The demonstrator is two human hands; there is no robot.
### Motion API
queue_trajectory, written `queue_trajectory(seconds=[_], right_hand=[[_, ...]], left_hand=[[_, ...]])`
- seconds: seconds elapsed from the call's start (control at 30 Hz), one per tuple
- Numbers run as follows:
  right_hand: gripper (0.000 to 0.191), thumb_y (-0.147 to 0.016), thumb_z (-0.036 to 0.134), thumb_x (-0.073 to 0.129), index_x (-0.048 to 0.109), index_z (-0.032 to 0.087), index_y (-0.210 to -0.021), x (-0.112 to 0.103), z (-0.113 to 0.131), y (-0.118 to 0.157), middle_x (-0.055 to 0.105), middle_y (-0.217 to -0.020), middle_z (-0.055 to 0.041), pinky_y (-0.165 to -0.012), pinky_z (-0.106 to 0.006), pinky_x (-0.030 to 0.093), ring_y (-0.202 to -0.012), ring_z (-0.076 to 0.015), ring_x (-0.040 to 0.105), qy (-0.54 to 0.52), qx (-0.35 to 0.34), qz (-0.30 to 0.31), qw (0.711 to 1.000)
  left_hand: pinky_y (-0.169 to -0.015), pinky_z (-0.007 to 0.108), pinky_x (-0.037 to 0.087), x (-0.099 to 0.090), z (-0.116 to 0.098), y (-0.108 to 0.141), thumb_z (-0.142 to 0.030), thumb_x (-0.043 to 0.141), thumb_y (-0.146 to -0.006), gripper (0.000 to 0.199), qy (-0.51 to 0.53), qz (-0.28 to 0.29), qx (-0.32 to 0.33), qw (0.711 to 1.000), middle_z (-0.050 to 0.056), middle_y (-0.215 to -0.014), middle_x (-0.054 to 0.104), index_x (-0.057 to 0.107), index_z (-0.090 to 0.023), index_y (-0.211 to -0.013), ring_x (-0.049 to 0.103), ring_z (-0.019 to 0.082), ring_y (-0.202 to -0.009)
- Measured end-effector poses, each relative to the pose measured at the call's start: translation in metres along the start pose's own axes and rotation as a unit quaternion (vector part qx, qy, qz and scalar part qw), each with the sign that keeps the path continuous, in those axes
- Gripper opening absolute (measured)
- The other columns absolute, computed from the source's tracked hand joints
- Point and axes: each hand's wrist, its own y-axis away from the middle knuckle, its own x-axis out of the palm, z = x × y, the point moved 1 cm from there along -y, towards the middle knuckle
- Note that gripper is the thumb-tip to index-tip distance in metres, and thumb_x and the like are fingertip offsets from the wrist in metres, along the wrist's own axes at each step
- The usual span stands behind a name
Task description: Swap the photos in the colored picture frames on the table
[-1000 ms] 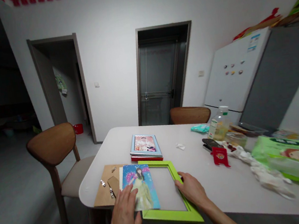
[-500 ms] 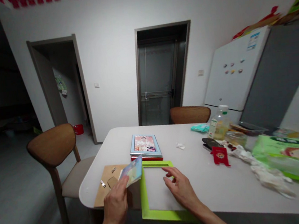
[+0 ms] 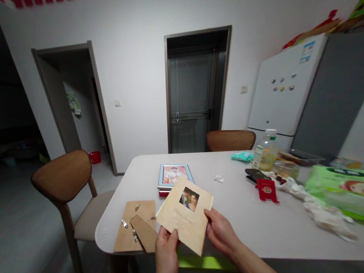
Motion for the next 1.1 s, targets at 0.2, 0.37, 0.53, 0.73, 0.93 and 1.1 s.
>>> queue_trajectory(seconds=[0.2,0.37,0.53,0.73,0.93,1.1], right_hand=[[0.024,-0.06,0.009,0.044,0.055,0.014,-0.082,-0.027,0.025,-0.019,0.067,-0.077,-0.007,-0.069,-0.035,0.049,-0.069,-0.0198,0.063,0.152,0.054,0.027,0.986],[0.031,-0.056,0.007,0.039,0.055,0.013,-0.082,-0.026,0.031,-0.022,0.067,-0.074,-0.0071,-0.061,-0.031,0.049,-0.062,-0.0182,0.062,0.248,0.053,0.061,0.965],[0.035,-0.054,0.009,0.035,0.054,0.012,-0.083,-0.019,0.024,-0.029,0.066,-0.068,-0.0063,-0.056,-0.029,0.048,-0.054,-0.0174,0.06,0.297,0.041,0.071,0.951],[0.038,-0.06,0.014,0.032,0.055,0.012,-0.089,-0.025,0.01,-0.041,0.066,-0.082,-0.0079,-0.059,-0.023,0.045,-0.067,-0.0169,0.061,0.474,-0.066,0.016,0.878],[0.029,-0.067,0.024,0.04,0.058,0.014,-0.087,-0.026,0.02,-0.038,0.063,-0.088,-0.0123,-0.068,-0.029,0.04,-0.08,-0.0215,0.057,0.693,-0.132,-0.027,0.708],[0.031,-0.073,0.032,0.039,0.058,0.013,-0.089,-0.023,0.017,-0.03,0.059,-0.088,-0.014,-0.062,-0.03,0.039,-0.075,-0.0213,0.057,0.794,-0.128,-0.039,0.592]], left_hand=[[-0.093,0.034,0.034,-0.018,0.0,0.0,-0.024,0.059,-0.062,0.047,-0.213,0.007,0.036,0.976,0.014,-0.113,0.054,0.05,-0.011,-0.106,0.048,0.023,-0.107],[-0.097,0.039,0.031,-0.015,0.004,0.014,-0.012,0.052,-0.061,0.042,-0.444,0.099,0.112,0.884,0.012,-0.118,0.051,0.054,-0.015,-0.103,0.043,0.023,-0.112],[-0.095,0.046,0.033,-0.017,0.013,0.016,-0.007,0.05,-0.06,0.046,-0.548,0.165,0.187,0.799,0.014,-0.12,0.049,0.051,-0.013,-0.106,0.042,0.025,-0.113],[-0.095,0.051,0.029,-0.018,0.014,0.017,-0.012,0.052,-0.065,0.041,-0.619,0.206,0.207,0.729,0.016,-0.12,0.048,0.051,-0.011,-0.106,0.041,0.027,-0.113],[-0.097,0.051,0.026,-0.015,0.014,0.018,-0.014,0.054,-0.065,0.048,-0.655,0.235,0.18,0.696,0.016,-0.125,0.042,0.048,-0.012,-0.112,0.035,0.029,-0.117],[-0.097,0.051,0.027,-0.018,0.019,0.018,-0.013,0.053,-0.064,0.049,-0.648,0.236,0.198,0.697,0.014,-0.125,0.043,0.047,-0.014,-0.113,0.035,0.029,-0.117]])
